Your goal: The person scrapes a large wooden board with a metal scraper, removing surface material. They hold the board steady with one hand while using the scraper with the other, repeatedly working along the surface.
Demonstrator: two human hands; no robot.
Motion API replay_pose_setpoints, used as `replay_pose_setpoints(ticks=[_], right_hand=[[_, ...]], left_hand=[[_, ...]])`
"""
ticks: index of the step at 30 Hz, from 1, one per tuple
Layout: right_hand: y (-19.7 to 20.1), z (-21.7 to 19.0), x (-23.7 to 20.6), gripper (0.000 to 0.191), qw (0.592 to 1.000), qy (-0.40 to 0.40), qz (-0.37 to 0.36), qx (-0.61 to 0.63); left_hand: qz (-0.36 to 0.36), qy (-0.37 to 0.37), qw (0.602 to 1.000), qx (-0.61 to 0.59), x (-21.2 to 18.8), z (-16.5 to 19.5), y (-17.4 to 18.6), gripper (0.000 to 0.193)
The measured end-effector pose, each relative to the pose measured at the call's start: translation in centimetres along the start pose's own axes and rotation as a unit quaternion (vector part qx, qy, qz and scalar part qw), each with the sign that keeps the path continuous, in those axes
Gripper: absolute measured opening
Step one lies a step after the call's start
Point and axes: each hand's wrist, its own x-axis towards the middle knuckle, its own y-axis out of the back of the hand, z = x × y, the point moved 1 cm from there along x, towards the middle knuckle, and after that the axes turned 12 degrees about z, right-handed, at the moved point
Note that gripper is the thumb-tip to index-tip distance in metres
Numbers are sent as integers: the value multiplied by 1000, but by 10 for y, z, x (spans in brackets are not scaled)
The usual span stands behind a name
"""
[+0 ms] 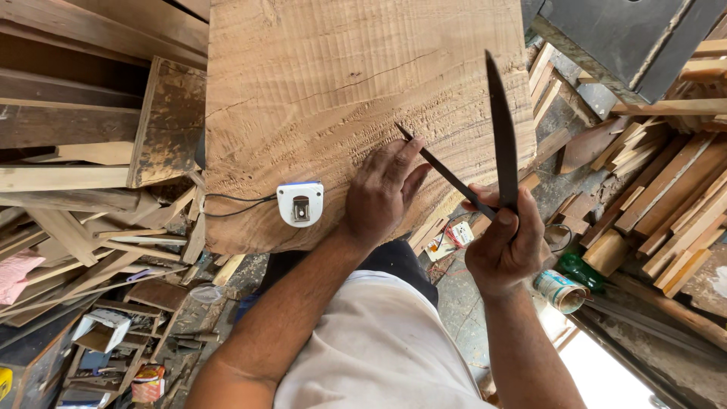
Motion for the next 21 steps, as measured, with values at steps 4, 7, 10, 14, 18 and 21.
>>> replay_pose_setpoints(ticks=[4, 7, 10, 14, 18, 21], right_hand=[[-4, -1, 5, 34, 1000, 18, -7, 5], [-6, 1, 7, 34, 999, 28, -16, -26], [-6, 3, 8, 34, 998, 41, -18, -37], [-6, 6, 7, 35, 999, 37, -23, 4], [-7, 7, 6, 37, 999, 41, -26, 4], [-7, 7, 7, 38, 998, 55, -39, -18]], left_hand=[[1, 20, 1000, -6, 1, -1, 1, 49], [1, 29, 999, -13, 3, -2, 1, 50], [0, 38, 999, -25, 4, -2, 2, 49], [-6, 33, 999, -25, 5, -2, 2, 50], [-8, 39, 999, -22, 6, -2, 2, 50], [-11, 40, 999, -26, 7, -3, 3, 50]])
